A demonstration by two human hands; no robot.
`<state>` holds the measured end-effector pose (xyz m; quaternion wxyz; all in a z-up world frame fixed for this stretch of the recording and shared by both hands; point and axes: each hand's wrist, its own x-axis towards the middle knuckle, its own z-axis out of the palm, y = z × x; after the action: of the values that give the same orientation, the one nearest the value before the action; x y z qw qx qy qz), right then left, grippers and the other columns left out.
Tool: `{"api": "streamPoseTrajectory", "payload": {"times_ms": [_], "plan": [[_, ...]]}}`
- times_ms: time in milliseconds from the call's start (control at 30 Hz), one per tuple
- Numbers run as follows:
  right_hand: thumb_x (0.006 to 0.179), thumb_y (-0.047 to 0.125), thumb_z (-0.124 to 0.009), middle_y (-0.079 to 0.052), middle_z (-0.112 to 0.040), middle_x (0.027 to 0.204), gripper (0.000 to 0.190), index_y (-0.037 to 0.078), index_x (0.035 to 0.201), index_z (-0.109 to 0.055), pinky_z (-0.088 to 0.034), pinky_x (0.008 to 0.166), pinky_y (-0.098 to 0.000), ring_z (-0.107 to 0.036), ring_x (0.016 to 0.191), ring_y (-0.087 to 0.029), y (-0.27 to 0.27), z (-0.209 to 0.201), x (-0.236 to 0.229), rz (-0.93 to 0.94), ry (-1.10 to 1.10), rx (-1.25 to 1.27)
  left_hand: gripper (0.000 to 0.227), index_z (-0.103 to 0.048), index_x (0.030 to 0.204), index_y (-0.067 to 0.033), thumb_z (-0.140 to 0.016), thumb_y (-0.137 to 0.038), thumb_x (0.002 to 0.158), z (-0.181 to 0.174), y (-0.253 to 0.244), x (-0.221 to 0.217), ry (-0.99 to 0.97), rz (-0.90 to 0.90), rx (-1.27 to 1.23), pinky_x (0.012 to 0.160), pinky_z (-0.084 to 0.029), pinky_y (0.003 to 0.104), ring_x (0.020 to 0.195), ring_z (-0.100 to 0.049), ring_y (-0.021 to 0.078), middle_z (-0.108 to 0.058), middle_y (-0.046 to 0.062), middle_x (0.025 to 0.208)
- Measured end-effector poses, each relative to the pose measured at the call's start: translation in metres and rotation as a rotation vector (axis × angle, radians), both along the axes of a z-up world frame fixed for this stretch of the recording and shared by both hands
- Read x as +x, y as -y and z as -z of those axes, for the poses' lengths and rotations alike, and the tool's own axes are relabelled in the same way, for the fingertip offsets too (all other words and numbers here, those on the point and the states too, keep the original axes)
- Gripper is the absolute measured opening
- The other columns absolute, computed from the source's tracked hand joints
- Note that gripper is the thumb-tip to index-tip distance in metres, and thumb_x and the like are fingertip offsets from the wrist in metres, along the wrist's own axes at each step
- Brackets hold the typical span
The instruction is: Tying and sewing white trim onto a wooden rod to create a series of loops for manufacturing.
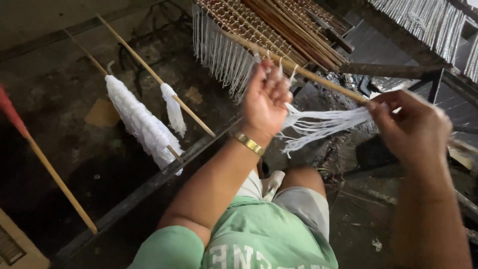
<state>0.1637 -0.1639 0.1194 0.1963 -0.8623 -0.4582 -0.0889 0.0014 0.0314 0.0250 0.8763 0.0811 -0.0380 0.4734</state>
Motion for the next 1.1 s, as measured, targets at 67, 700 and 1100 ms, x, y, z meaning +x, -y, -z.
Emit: {"api": "streamPoseTrajectory", "payload": {"times_ms": [67,700,1100], "plan": [[0.112,0.044,-0.073,0.001,-0.072,0.095,0.016,0.028,0.116,-0.076,-0.037,0.088,-0.0491,-0.065,0.091,-0.021,-0.004,-0.007,0.006,-0.026,0.191,-0.052,0.015,-0.065,0.1,-0.0178,-0.058,-0.03,0.104,0.001,0.011,0.008,0.018,0.018,0.021,0.049,-0.033,0.018,0.06,-0.045,0.0058,-0.057,-0.007,0.074],[0.145,0.02,-0.064,-0.025,-0.057,0.128,0.032,-0.011,0.137,-0.06,-0.04,0.107,-0.0506,-0.056,0.116,-0.038,0.009,0.009,0.233,-0.396,0.228,0.229,0.048,-0.042,0.065,-0.0201,-0.059,-0.055,0.094,0.067,-0.003,0.005,-0.106,0.065,-0.027,0.059,-0.039,0.022,0.058,-0.038,0.0088,-0.037,-0.007,0.061],[0.144,0.035,-0.065,-0.002,-0.053,0.116,0.028,0.01,0.132,-0.059,-0.042,0.084,-0.0292,-0.049,0.097,-0.011,0.022,-0.007,0.191,-0.171,-0.138,0.351,0.018,-0.065,0.12,-0.009,-0.058,-0.018,0.106,-0.005,0.001,0.013,-0.517,-0.535,0.669,0.1,-0.052,0.029,0.114,-0.063,0.0153,-0.066,0.006,0.124]]}}
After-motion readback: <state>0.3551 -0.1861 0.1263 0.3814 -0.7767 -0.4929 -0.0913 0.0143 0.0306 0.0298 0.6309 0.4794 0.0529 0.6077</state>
